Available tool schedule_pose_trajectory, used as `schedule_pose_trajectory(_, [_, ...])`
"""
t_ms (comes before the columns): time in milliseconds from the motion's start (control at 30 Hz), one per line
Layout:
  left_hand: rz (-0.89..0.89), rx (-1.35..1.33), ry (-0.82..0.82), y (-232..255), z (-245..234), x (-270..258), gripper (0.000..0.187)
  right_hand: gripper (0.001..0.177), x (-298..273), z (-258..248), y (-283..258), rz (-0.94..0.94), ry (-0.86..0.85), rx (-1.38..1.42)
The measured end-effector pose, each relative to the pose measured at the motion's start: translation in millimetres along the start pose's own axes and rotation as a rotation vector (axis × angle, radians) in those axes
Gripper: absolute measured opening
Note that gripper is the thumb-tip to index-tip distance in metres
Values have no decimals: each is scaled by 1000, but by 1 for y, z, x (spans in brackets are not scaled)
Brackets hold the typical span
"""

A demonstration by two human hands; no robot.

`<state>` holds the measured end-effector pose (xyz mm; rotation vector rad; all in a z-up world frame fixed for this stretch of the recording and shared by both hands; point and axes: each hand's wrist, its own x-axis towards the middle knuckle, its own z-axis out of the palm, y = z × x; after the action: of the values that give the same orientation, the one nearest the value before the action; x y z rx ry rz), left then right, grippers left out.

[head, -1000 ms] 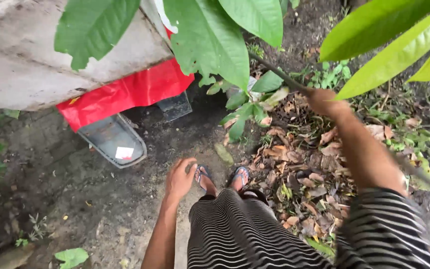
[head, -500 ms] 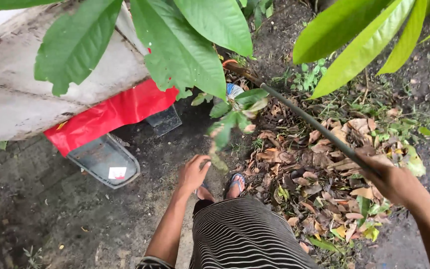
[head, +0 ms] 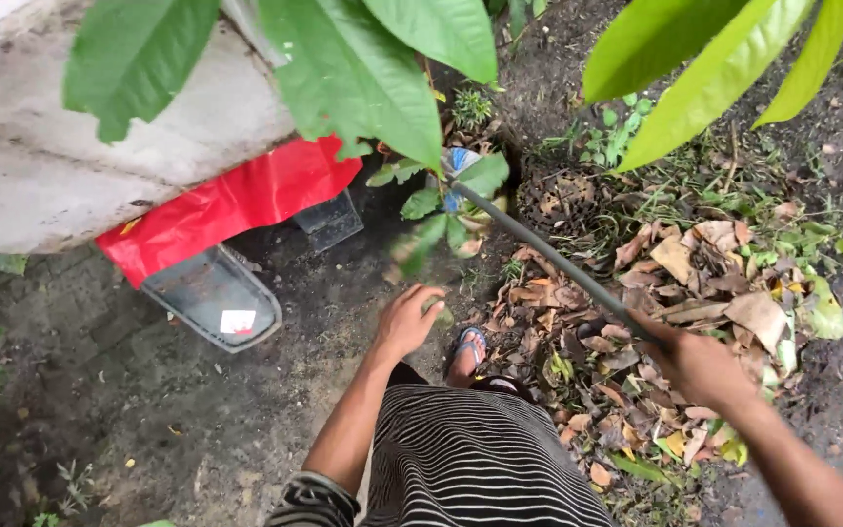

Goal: Using a long pole to rake and gather dry leaves into a pile on the ground.

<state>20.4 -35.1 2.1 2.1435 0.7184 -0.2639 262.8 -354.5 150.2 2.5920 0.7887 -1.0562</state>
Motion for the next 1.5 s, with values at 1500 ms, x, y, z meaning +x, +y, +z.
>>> schedule_pose_trajectory(1500, [-80,-61,-101,-157,-113,-50,31,58,-38,154,-135,-61,110,442])
